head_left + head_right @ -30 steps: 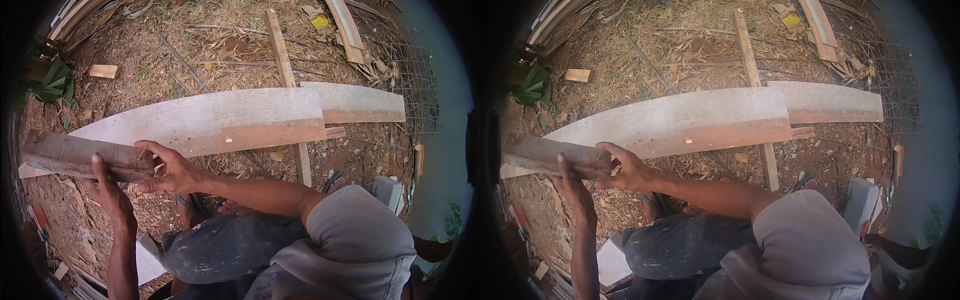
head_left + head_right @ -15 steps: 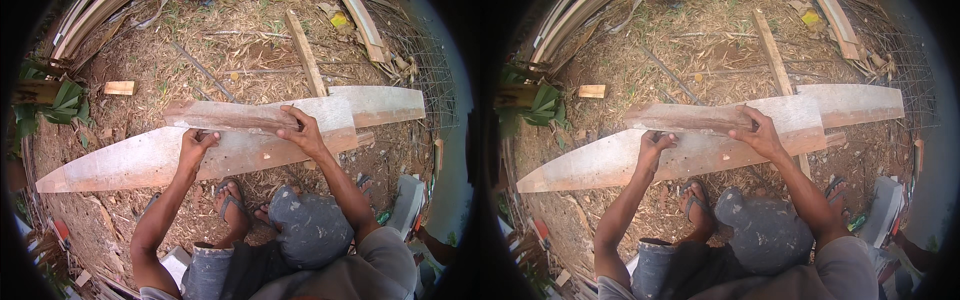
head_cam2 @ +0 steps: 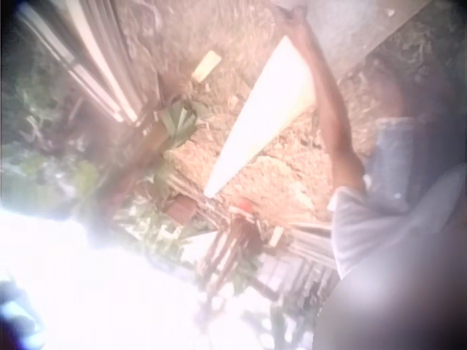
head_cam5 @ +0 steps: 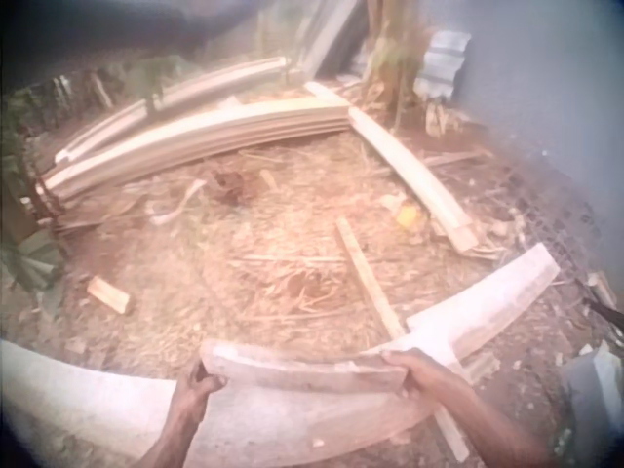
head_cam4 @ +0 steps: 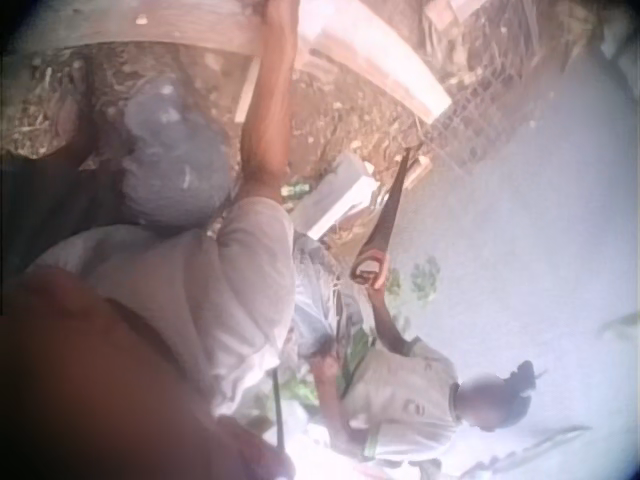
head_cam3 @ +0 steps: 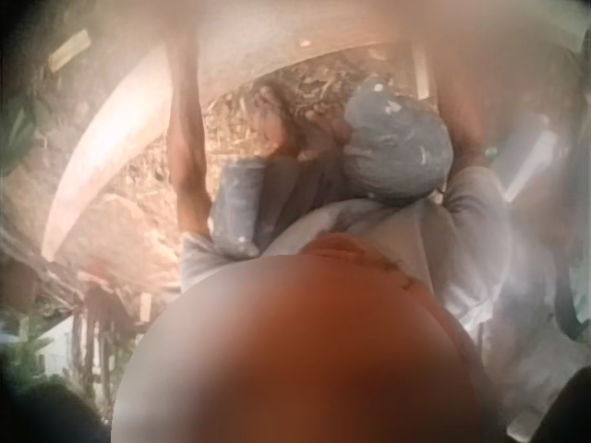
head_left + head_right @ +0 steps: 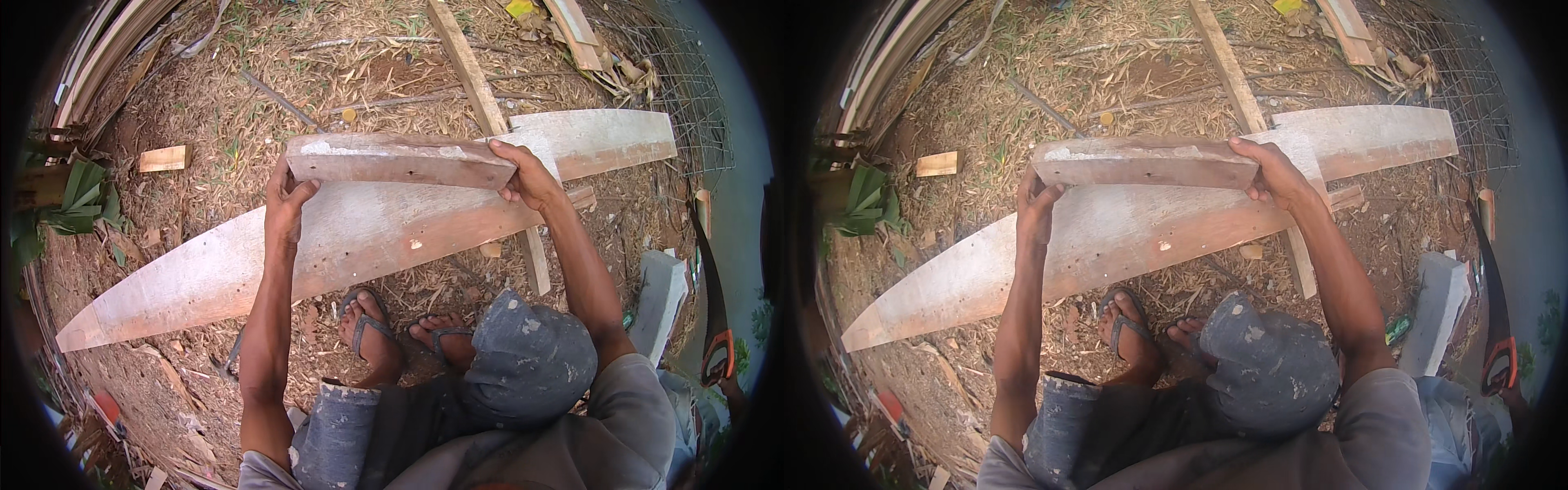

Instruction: The person assembles wooden planks by hammering nails into them. They position smaller pieces against a long plank, use a hammer to drive nails, and adjust the wood as needed.

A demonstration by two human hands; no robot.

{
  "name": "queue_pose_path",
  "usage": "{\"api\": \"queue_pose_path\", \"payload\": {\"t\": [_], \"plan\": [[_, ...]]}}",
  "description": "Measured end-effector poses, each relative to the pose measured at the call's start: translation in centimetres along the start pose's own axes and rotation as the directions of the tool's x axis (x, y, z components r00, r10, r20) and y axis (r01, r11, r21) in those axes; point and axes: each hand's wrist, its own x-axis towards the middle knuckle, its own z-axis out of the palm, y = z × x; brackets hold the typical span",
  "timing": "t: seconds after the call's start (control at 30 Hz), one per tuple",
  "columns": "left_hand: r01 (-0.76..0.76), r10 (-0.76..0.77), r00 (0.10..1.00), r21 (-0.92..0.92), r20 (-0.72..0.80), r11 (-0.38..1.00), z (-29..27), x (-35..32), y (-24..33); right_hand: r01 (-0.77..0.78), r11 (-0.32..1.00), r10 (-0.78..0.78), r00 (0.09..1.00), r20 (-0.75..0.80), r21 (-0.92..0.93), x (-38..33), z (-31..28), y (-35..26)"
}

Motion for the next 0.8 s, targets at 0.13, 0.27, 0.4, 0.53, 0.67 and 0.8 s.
{"api": "queue_pose_path", "payload": {"t": [0.13, 0.27, 0.4, 0.53, 0.67, 0.8], "plan": [[-0.019, 0.016, 1.000, -0.180, -0.013, 0.983, 1.0, 1.3, -1.1, 0.135, 0.987, -0.138, 0.990, -0.026, -0.084, 0.4, -1.1, -0.2], [-0.007, 0.008, 1.000, -0.252, 0.004, 0.968, 1.7, 1.9, -2.3, 0.135, 0.990, -0.138, 0.982, -0.128, -0.032, 0.9, -2.0, 0.0], [-0.036, 0.027, 0.999, -0.259, -0.037, 0.965, 3.2, 2.4, -3.2, 0.277, 0.946, -0.192, 0.897, -0.399, 0.167, 1.0, -1.2, 0.4], [0.009, -0.037, 0.992, -0.223, -0.120, 0.975, 6.0, 3.1, -3.0, 0.351, 0.580, -0.803, 0.399, -0.444, -0.735, -0.1, 1.5, 0.0], [0.006, -0.022, 0.996, -0.185, -0.085, 0.983, 9.9, 4.6, -1.9, 0.499, 0.052, -0.865, 0.455, 0.210, -0.865, 0.3, 4.6, -3.2], [0.058, -0.043, 0.997, -0.228, 0.071, 0.972, 13.3, 6.3, -1.7, 0.485, -0.064, -0.584, 0.690, 0.427, -0.872, 5.5, 6.3, -7.9]]}}
